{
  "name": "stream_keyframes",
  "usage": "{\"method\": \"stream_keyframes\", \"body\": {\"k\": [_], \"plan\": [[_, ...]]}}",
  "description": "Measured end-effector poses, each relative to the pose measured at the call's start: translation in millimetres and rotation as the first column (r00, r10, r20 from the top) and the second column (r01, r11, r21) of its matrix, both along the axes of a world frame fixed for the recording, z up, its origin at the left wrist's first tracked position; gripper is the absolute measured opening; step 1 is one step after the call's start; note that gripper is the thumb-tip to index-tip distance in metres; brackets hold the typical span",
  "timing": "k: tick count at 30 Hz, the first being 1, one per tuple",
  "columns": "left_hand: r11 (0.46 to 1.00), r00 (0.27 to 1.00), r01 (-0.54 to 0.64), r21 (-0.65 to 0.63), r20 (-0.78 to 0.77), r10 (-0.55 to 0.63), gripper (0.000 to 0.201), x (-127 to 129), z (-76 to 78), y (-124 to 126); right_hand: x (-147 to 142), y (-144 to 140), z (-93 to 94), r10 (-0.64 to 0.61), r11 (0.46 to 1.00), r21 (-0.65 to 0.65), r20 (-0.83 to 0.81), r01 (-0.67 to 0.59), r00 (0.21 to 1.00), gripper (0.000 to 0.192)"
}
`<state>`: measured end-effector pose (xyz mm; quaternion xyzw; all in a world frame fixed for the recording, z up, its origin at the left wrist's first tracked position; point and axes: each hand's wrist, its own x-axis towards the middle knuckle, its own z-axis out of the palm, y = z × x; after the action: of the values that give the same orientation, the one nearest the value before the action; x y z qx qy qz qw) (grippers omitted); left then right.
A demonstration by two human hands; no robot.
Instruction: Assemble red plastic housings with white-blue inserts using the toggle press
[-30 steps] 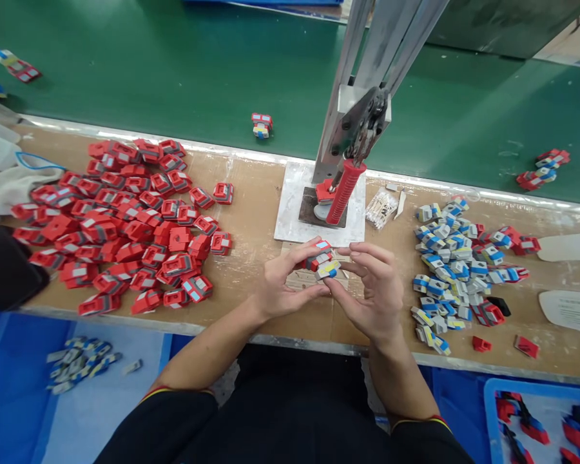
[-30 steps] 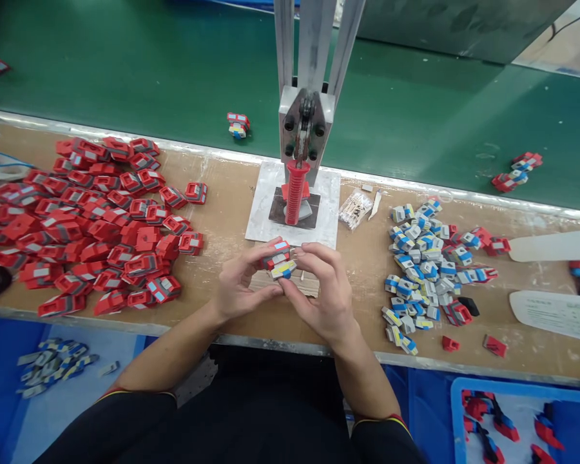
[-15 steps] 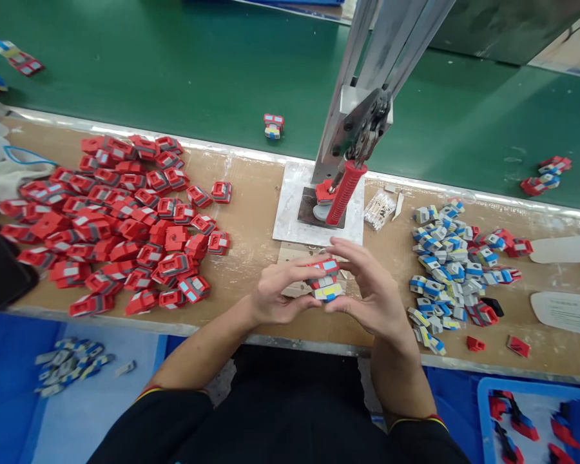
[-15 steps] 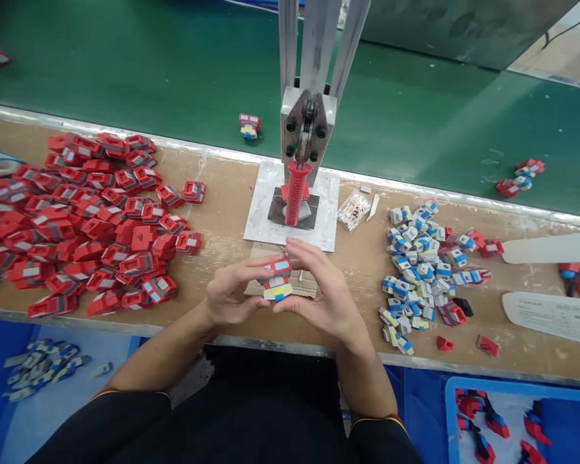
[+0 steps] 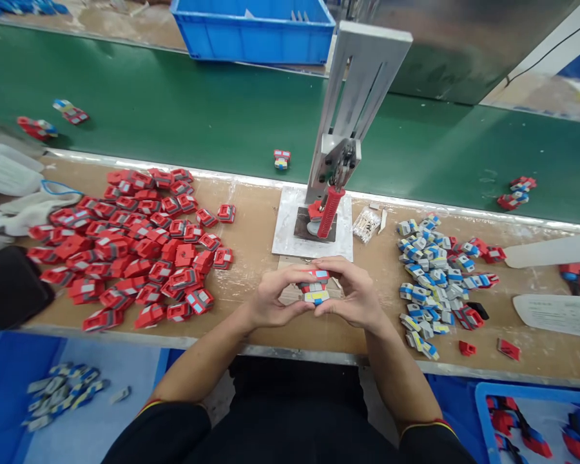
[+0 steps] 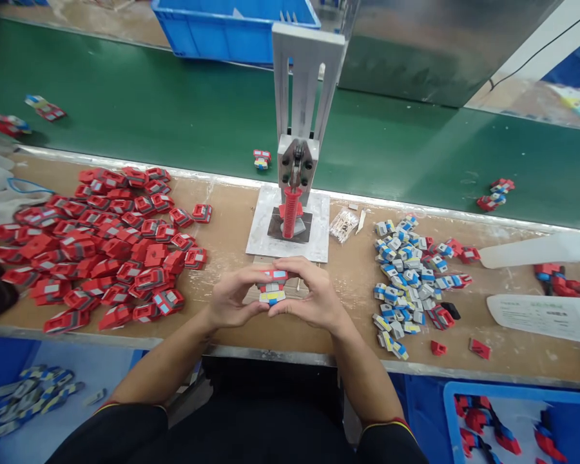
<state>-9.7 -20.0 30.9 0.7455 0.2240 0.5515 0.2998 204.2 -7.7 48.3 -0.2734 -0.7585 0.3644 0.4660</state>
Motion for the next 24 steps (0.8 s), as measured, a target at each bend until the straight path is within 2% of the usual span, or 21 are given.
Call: {"method": "stream_keyframes", "body": {"k": [3,6,8,10,12,14,17,19,22,24], "plan": [[0.998,0.977,-0.06,-0.037,-0.207,0.051,0.057,-22.6,10.2,21.1,10.8,11.7,7.9,-0.037,0.998,-0.048,0.012,0.038,0.999,0.06],[0.991,0.876,-0.131,-0.03,-0.472,0.102,0.069,-44.7,22.9,59.3,20.5,33.8,16.0,-0.062,0.993,-0.099,0.038,0.065,0.997,0.049],[0.995,0.775,-0.1,0.005,-0.627,0.081,0.067,-49.2,32.0,86.9,21.4,49.3,19.5,0.026,0.991,-0.131,0.104,-0.012,0.994,0.043],[0.998,0.638,-0.063,-0.018,-0.77,0.026,0.07,-44.4,42.8,107.6,20.1,58.2,23.3,0.141,0.981,-0.159,0.166,-0.115,0.976,0.044],[0.994,0.487,-0.085,-0.066,-0.874,-0.016,0.068,-35.0,54.8,117.4,20.6,57.4,30.3,0.219,0.968,-0.164,0.17,-0.191,0.961,0.045],[0.988,0.371,-0.127,-0.085,-0.928,-0.032,0.066,-26.3,65.8,117.7,23.9,50.4,44.4,0.286,0.953,-0.13,0.089,-0.274,0.954,0.047],[0.983,0.279,-0.169,-0.071,-0.96,-0.022,0.07,-20.0,75.5,112.0,25.4,47.5,85.1,0.397,0.916,-0.025,-0.095,-0.4,0.913,0.051],[0.981,0.254,-0.179,-0.073,-0.967,-0.025,0.074,-19.1,77.4,110.1,18.2,60.4,123.8,0.398,0.916,0.023,-0.193,-0.401,0.897,0.055],[0.979,0.251,-0.186,-0.08,-0.968,-0.032,0.073,-18.8,76.7,112.1,0.1,96.7,181.5,0.296,0.955,0.056,-0.25,-0.292,0.922,0.057],[0.98,0.268,-0.182,-0.075,-0.963,-0.024,0.07,-18.5,75.2,114.8,-7.3,119.0,202.5,0.213,0.977,0.051,-0.265,-0.207,0.94,0.041]]}}
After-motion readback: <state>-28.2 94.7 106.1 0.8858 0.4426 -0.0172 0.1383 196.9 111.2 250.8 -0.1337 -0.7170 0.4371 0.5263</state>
